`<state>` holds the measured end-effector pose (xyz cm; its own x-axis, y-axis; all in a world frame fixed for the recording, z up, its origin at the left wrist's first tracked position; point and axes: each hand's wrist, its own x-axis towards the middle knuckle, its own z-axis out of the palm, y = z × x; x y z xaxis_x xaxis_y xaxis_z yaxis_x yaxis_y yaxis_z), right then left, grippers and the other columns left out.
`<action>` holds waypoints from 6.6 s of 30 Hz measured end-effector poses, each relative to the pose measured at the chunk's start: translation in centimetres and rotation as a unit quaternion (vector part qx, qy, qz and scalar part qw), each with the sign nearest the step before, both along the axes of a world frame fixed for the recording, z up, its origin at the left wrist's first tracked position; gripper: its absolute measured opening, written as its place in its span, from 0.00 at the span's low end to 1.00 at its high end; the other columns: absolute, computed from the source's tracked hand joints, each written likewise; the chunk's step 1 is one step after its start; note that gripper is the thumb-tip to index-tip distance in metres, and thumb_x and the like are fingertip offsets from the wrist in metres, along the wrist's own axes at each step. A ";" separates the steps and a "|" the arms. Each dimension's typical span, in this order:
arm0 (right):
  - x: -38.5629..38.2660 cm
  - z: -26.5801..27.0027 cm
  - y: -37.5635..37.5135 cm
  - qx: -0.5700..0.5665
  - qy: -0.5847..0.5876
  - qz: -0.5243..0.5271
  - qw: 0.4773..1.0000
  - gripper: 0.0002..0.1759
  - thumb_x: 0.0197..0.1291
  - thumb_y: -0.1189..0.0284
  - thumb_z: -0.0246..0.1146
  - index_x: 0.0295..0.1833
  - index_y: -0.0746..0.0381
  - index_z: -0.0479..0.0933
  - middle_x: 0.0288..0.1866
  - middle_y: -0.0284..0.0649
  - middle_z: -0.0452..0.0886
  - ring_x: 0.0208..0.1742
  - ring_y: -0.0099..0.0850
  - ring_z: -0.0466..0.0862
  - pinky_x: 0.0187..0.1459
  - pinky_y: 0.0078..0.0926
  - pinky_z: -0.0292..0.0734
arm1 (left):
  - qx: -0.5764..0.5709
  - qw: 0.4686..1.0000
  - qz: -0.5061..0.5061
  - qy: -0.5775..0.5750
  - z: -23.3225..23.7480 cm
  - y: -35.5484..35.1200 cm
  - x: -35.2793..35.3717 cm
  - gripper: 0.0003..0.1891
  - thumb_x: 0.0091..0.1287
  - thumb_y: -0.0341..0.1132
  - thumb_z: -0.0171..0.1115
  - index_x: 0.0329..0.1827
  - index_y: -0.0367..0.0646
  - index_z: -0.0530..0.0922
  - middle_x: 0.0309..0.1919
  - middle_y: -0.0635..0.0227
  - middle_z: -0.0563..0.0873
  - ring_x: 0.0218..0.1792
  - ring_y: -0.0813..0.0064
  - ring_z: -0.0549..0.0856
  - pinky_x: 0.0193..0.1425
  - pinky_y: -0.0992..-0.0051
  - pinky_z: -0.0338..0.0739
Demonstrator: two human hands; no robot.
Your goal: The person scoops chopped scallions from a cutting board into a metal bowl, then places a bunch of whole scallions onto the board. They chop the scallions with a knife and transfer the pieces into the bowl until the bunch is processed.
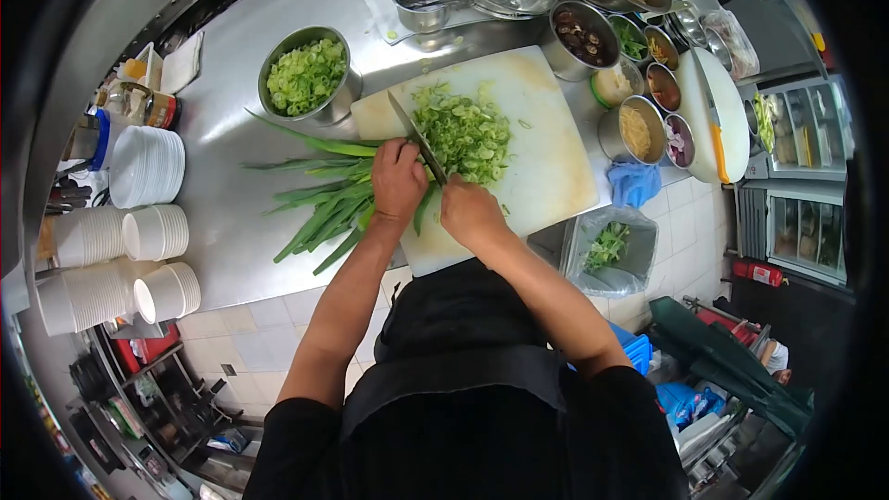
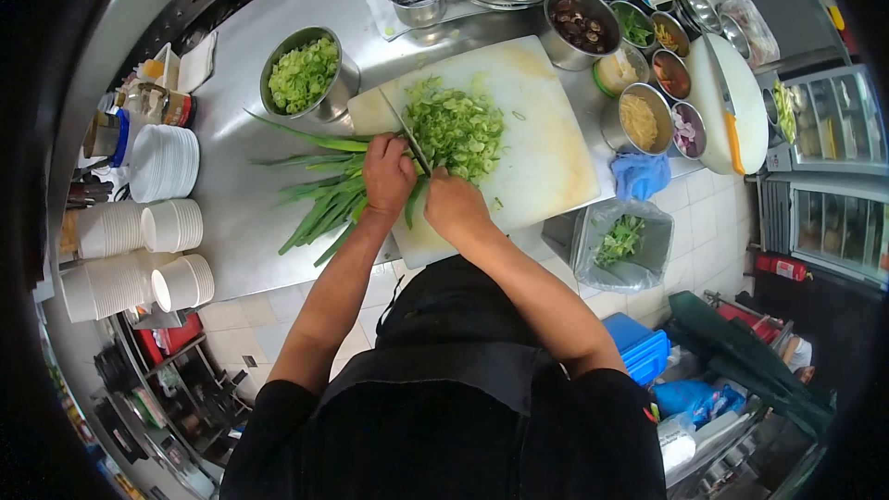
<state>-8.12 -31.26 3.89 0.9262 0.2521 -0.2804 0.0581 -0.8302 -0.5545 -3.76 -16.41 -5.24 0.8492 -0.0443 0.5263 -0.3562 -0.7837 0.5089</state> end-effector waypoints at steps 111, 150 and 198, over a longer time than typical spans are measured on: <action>-0.8 -8.5 5.9 0.592 0.224 -0.440 0.637 0.13 0.68 0.73 0.61 0.42 0.76 0.75 0.35 0.48 0.81 0.29 0.36 0.85 0.33 0.31 0.88 | 0.215 0.886 -0.123 0.391 4.5 4.8 1.0 0.52 0.60 0.61 0.66 0.78 0.38 0.53 0.71 0.45 0.64 0.70 0.46 0.66 0.70 0.48 0.63; -1.4 -7.4 -0.3 0.132 -0.198 -0.075 0.968 0.08 0.54 0.74 0.64 0.41 0.62 0.78 0.37 0.47 0.80 0.34 0.48 0.84 0.36 0.44 0.81 | 0.215 0.907 -0.094 0.350 7.0 3.2 2.5 0.44 0.40 0.31 0.76 0.67 0.42 0.69 0.53 0.54 0.78 0.55 0.52 0.80 0.58 0.62 0.78; -2.3 1.6 -6.3 0.165 -0.057 -0.160 0.972 0.17 0.62 0.68 0.58 0.52 0.69 0.77 0.26 0.58 0.80 0.33 0.57 0.83 0.39 0.53 0.77 | 0.106 0.992 -0.029 0.062 2.4 1.1 -2.7 0.45 0.57 0.58 0.68 0.67 0.31 0.65 0.58 0.48 0.76 0.61 0.51 0.73 0.69 0.49 0.59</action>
